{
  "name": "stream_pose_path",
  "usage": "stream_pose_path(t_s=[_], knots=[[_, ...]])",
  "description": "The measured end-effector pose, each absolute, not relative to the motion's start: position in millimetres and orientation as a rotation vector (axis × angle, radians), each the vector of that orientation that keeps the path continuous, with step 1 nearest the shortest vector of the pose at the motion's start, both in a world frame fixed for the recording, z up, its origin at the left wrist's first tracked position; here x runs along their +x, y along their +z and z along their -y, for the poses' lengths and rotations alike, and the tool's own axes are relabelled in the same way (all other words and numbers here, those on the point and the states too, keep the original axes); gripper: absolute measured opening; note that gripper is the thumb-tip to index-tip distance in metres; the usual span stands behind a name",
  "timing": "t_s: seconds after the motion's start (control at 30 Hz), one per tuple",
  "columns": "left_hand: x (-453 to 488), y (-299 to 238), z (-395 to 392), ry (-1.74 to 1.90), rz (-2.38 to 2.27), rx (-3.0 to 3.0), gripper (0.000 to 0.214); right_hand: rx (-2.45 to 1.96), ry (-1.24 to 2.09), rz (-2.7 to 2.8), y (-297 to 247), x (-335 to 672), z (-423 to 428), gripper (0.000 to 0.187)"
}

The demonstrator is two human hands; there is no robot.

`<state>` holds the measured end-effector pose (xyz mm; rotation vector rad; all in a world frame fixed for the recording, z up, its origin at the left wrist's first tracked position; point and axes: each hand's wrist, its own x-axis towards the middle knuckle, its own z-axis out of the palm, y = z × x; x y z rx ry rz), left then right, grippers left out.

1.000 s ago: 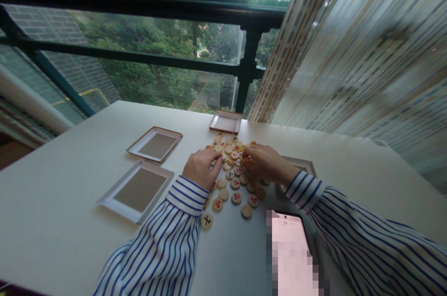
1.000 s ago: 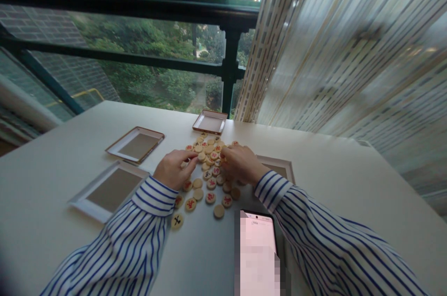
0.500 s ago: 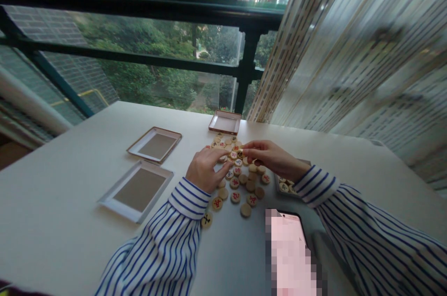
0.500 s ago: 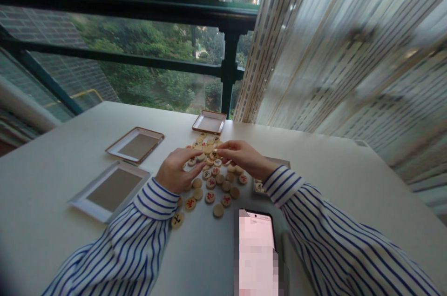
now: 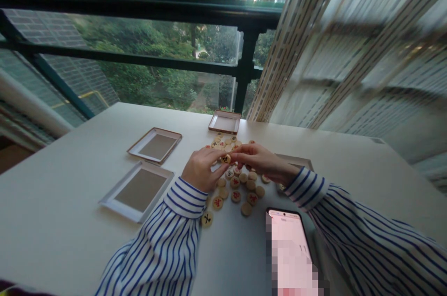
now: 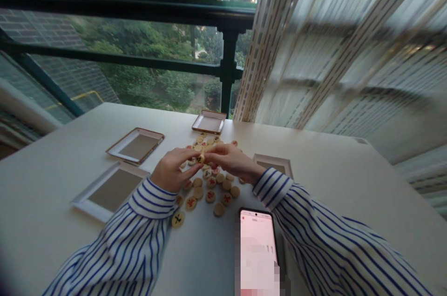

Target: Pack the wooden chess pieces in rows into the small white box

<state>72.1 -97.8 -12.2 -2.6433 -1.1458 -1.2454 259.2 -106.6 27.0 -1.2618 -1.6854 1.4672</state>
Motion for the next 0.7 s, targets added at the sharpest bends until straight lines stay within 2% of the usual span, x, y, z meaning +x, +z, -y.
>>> stream_pose_path(t_s=[0.13,0.27,0.37,0.53,0.7], knots=[[58.5,-12.7,92.8,-0.945,1.362,-2.724,0.027,-1.39,1.306,1.709,30.5,265.1,104.5,0.025],[59.0,-10.8,95.3,-0.654,1.525,-2.754,0.025,-1.466,1.178,1.724,22.7,276.4,96.4,0.027],[65.2,-8.8,99.1,-0.482,1.573,-2.755,0.022,-1.571,0.895,1.939,16.1,280.9,91.0,0.025],[72.0,-8.1,101.6,-0.357,1.579,-2.719,0.023,-1.547,0.315,2.414,13.6,273.4,87.9,0.021],[74.1,-11.0,101.9,-0.349,1.537,-2.702,0.022,-1.406,0.052,2.667,17.2,254.8,83.1,0.022]])
